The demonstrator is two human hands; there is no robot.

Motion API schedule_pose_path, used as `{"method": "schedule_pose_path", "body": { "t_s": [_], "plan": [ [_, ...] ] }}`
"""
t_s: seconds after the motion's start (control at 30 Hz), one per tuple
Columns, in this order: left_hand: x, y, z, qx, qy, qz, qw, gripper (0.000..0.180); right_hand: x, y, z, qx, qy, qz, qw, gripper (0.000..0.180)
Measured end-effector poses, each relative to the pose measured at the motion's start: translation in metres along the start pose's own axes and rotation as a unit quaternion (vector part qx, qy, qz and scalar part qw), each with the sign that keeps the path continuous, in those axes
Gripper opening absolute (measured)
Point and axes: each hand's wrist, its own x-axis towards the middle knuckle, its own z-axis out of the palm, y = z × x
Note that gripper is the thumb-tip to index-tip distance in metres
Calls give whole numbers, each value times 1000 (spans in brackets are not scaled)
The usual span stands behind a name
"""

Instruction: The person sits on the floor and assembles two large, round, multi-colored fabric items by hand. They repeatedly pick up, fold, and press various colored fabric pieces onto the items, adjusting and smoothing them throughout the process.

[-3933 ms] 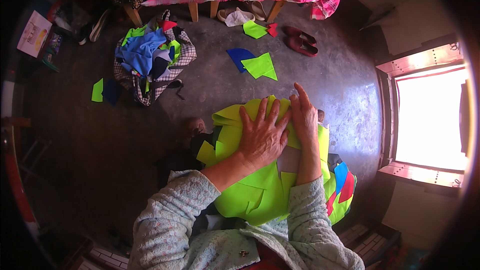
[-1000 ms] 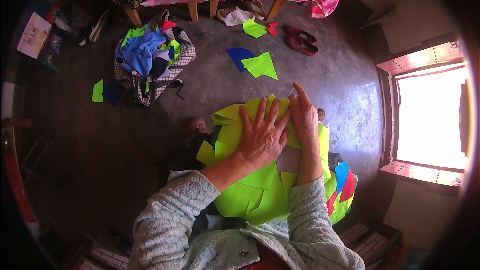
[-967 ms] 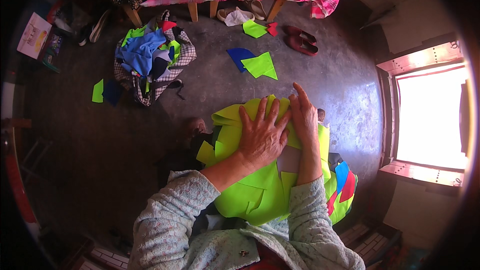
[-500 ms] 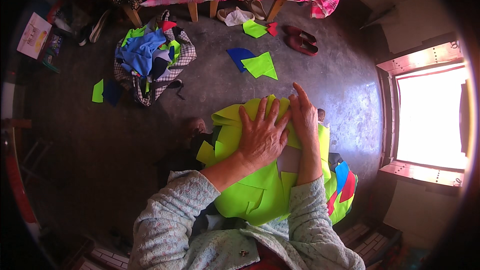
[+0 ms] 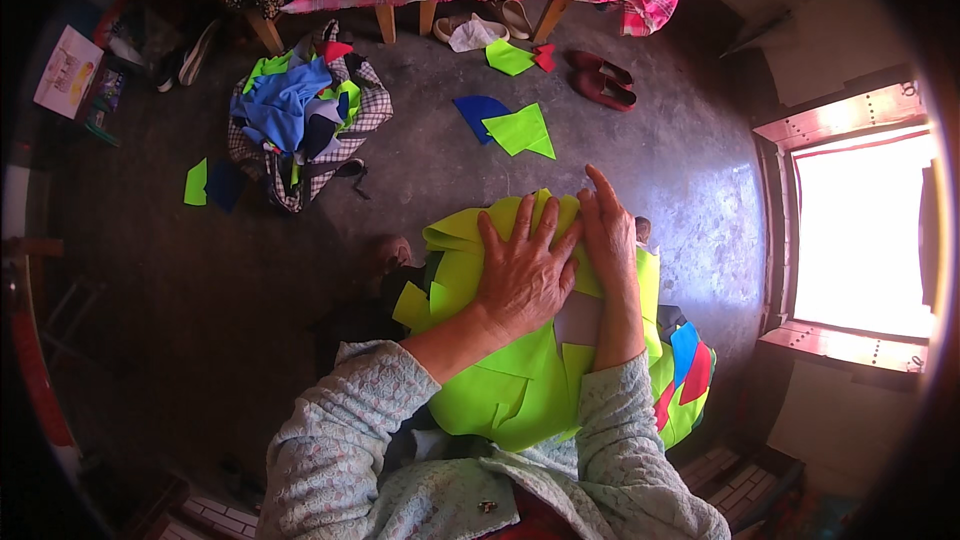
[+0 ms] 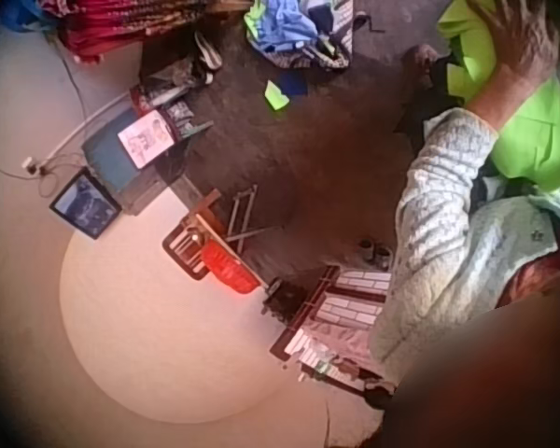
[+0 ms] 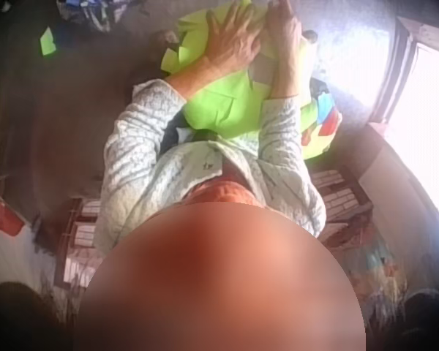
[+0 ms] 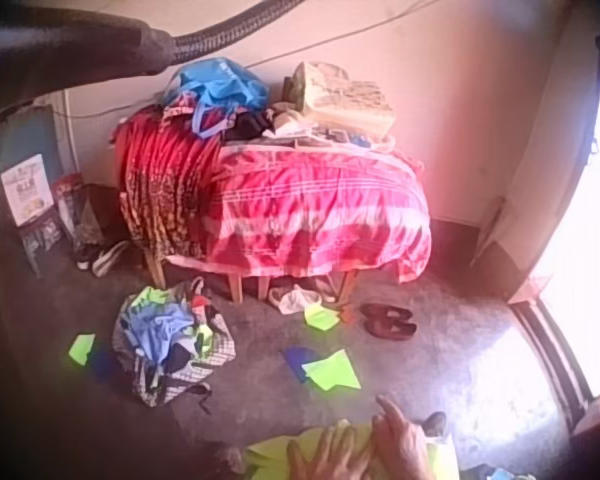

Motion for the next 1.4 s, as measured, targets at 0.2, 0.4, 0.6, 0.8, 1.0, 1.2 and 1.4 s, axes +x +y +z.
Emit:
{"method": "schedule_pose_path", "body": {
  "t_s": [0.2, 0.4, 0.6, 0.8, 1.0, 1.2, 1.4],
  "plan": [
    [0, 0, 1, -2, -2, -2, 1000, 49, 0, -1, 0, 5, -5, 9, 1000, 40],
    [0, 0, 0, -5, -4, -2, 1000, 49, 0, 0, 0, 4, -2, 2, 1000, 40],
    [2, -1, 0, -4, -4, -1, 1000, 49, 2, 0, 0, 4, -3, 2, 1000, 40],
    [1, -1, 0, -2, -5, -3, 1000, 49, 1, 0, 1, 4, -1, -7, 1000, 40],
    [-4, 0, 1, 5, -6, -3, 1000, 48, 1, 12, 7, -47, 14, -15, 999, 39],
    [-2, 0, 0, 25, -6, 10, 1000, 46, 3, 17, 13, -50, 40, -41, 997, 39],
    [2, -7, 6, 48, -3, 12, 999, 46, 3, 16, 21, -18, 100, -99, 990, 44]
  ]
}}
